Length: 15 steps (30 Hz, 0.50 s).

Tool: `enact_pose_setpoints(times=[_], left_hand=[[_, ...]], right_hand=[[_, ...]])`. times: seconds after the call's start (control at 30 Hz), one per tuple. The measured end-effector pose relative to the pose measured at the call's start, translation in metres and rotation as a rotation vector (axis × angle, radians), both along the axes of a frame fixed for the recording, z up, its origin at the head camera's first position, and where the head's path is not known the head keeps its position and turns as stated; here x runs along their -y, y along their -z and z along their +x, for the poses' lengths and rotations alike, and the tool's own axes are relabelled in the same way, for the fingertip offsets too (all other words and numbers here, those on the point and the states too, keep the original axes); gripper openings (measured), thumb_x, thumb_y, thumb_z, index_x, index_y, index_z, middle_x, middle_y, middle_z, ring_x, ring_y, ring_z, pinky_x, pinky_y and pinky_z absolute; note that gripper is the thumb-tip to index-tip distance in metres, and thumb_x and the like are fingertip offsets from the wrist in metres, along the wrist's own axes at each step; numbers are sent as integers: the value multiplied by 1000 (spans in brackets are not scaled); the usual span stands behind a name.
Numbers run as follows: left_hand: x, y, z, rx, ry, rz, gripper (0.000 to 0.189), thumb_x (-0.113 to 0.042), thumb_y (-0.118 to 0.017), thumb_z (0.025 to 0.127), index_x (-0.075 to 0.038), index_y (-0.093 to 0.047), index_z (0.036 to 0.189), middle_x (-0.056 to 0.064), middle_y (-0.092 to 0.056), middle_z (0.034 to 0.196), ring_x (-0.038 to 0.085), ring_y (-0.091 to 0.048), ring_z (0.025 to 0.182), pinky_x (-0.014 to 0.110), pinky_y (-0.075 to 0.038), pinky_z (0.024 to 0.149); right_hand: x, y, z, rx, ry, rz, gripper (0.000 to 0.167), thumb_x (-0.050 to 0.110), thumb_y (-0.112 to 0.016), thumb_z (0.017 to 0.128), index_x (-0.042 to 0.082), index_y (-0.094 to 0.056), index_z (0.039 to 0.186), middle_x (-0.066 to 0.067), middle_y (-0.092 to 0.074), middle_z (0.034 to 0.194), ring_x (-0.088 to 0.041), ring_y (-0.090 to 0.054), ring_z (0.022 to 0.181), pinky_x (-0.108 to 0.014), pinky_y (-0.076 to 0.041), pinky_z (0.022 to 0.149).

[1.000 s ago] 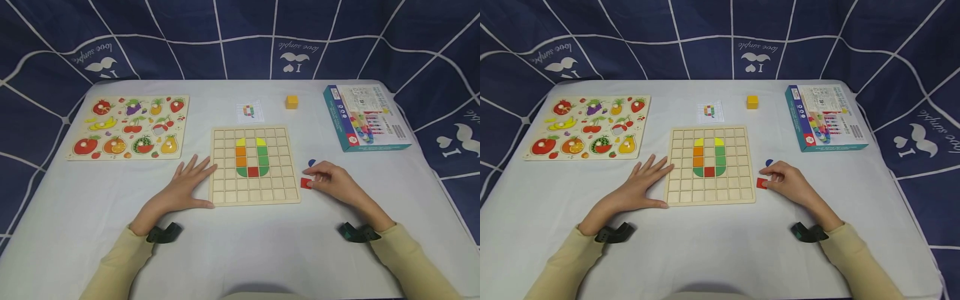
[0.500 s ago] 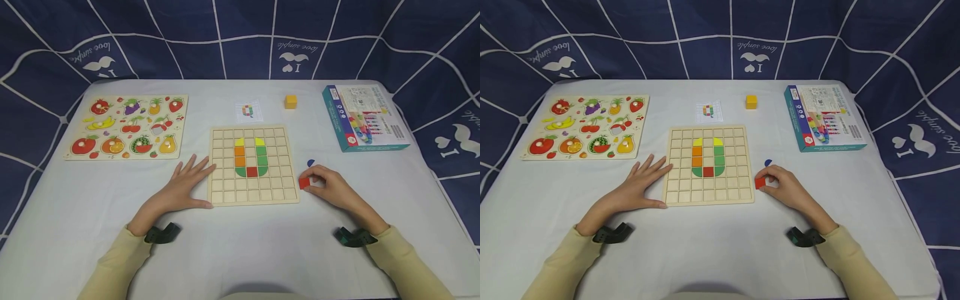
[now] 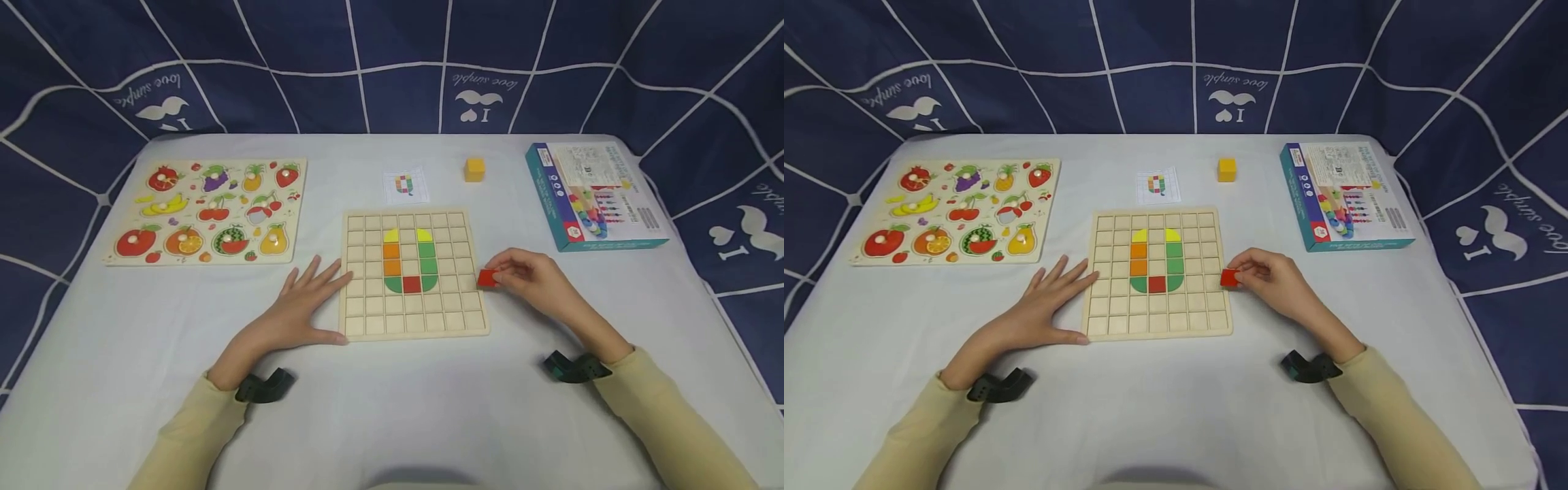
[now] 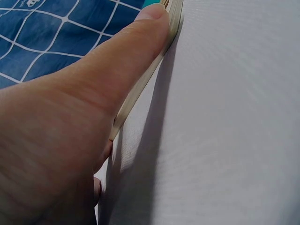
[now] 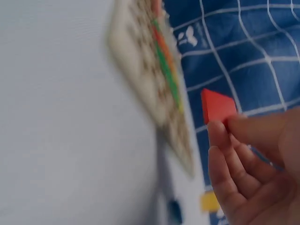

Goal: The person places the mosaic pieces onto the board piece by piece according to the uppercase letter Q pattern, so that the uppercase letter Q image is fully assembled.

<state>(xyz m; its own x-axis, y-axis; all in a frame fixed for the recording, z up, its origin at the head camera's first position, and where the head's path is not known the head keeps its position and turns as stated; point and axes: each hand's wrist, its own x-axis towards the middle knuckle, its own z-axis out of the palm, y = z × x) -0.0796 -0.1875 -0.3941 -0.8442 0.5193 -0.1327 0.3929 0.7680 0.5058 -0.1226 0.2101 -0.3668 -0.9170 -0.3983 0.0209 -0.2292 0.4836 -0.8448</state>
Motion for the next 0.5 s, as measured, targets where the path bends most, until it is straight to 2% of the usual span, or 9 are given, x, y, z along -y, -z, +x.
enact_pose_setpoints(times=[0.2, 0.37, 0.5], left_hand=[[0, 2, 2, -3, 5, -4, 105, -62, -74, 65, -19, -27, 149, 7, -11, 155, 30, 10, 139, 57, 6, 104], [1, 1, 2, -2, 5, -5, 105, -61, -74, 66, -19, -27, 149, 7, -11, 155, 30, 10, 139, 57, 6, 104], [0, 1, 1, -7, 10, -6, 105, -63, -73, 66, -19, -27, 149, 7, -11, 155, 30, 10, 139, 58, 5, 104]], right_hand=[[40, -12, -34, 82, 39, -186, 19, 2, -62, 90, -7, -60, 106, -18, -63, 92, -28, -65, 80, -36, -53, 73], [78, -13, -69, 163, 82, -252, 19, 4, -63, 89, -6, -60, 105, -15, -63, 89, -25, -64, 79, -36, -52, 76], [96, -6, -87, 225, 116, -278, 15, 2, -64, 88, -5, -61, 101, -12, -64, 83, -22, -61, 74, -30, -52, 72]])
